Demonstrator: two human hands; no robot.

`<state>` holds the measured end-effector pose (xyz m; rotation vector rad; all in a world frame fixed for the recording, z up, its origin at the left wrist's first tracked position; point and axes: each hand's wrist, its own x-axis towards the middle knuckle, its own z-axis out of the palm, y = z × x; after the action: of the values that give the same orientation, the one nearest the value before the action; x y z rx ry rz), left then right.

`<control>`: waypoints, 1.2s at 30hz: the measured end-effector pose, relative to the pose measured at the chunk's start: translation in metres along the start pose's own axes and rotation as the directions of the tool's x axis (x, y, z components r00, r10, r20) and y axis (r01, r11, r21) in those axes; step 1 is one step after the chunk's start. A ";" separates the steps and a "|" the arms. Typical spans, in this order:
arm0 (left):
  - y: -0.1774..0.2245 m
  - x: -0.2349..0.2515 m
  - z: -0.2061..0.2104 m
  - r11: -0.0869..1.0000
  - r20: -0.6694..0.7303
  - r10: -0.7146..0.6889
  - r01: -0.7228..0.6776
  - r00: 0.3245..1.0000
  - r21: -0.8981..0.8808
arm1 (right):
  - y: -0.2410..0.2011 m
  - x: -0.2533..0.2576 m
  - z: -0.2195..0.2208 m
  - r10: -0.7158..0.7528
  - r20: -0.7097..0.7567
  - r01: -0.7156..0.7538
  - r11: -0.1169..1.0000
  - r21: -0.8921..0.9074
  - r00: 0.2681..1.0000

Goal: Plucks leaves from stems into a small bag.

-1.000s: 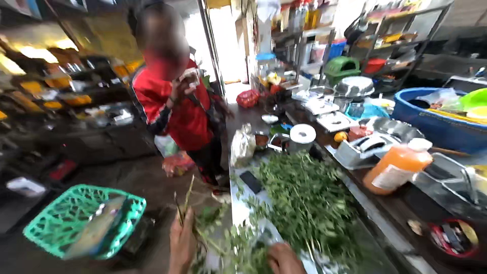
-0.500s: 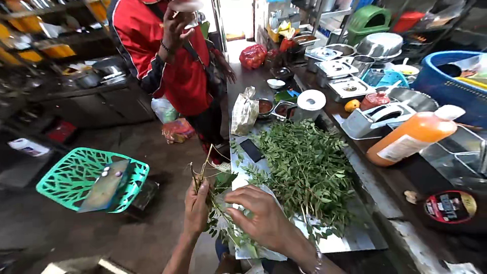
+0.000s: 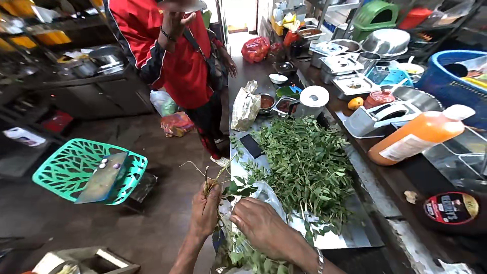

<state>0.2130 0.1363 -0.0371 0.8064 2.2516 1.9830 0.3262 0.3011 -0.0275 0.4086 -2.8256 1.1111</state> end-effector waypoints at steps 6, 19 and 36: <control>-0.010 0.030 -0.031 0.998 -0.183 0.016 -0.027 0.983 -0.062 | 0.016 -0.054 0.009 0.071 -0.037 -0.068 0.995 0.067 0.997; -0.016 0.051 -0.052 0.904 -0.052 0.008 -0.030 0.999 -0.426 | 0.109 -0.065 0.075 0.480 -0.116 -0.489 0.870 -0.063 0.869; 0.011 0.031 0.013 0.855 0.248 0.020 0.112 0.968 -0.507 | 0.033 0.039 -0.012 -0.014 -0.388 0.064 0.991 0.115 0.921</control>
<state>0.1944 0.1611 -0.0195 0.8552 1.4746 2.1675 0.2798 0.3237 -0.0341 0.2211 -2.4031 1.2123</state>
